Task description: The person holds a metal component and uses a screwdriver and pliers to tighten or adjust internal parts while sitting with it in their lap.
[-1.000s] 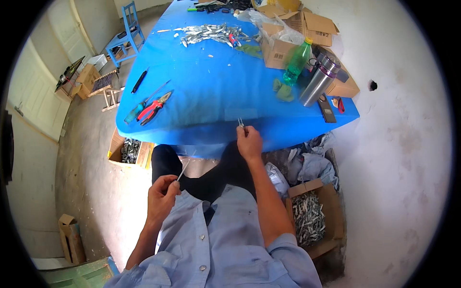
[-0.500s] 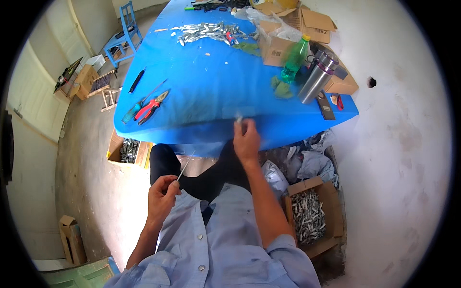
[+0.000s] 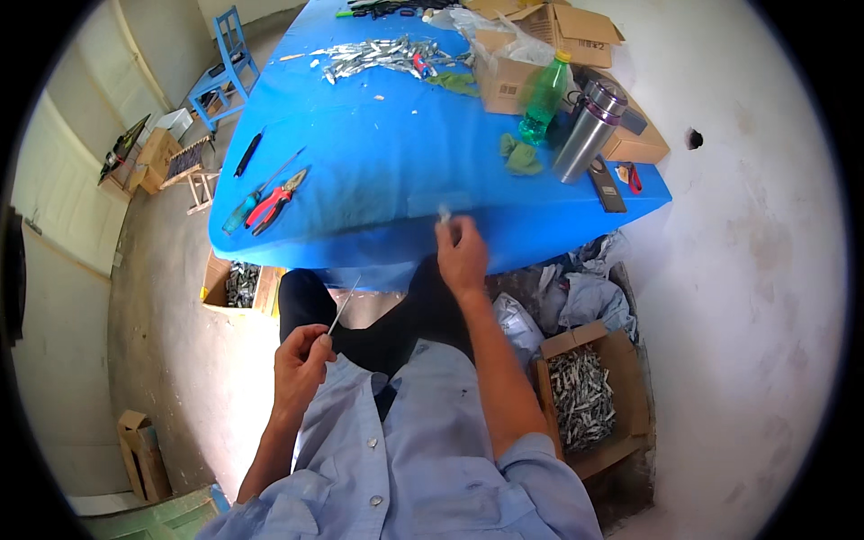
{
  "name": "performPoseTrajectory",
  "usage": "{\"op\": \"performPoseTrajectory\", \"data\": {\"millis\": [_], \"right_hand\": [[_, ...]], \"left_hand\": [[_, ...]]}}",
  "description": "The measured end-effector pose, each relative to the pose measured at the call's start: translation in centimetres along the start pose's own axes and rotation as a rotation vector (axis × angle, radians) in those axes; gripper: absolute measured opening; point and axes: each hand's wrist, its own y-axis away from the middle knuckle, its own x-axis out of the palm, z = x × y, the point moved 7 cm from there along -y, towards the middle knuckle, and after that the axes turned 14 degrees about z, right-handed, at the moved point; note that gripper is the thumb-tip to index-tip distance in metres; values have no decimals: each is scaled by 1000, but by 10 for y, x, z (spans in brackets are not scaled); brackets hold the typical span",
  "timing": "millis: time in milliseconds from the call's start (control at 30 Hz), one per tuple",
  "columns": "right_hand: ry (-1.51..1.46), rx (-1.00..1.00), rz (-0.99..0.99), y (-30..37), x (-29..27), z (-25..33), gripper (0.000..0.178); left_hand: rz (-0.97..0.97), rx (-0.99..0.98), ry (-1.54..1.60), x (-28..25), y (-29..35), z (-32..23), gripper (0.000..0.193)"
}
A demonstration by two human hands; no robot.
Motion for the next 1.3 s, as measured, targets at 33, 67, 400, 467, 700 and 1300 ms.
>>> {"op": "performPoseTrajectory", "data": {"millis": [33, 67, 400, 467, 700, 1300], "right_hand": [[36, 175, 227, -6, 9, -39, 32], [-10, 117, 129, -1, 5, -33, 32], [-1014, 264, 472, 82, 33, 58, 41], [-1180, 245, 522, 90, 34, 69, 43], [-1461, 151, 618, 102, 23, 94, 47], [-1706, 188, 728, 117, 25, 116, 45]], "left_hand": [[9, 19, 5, 2, 0, -4, 22], [10, -5, 0, -1, 0, -4, 23], [16, 7, 52, 5, 5, -16, 23], [11, 45, 85, 6, 6, -22, 23], [47, 134, -102, 12, 19, -46, 24], [70, 225, -168, 18, 26, -68, 25]]}}
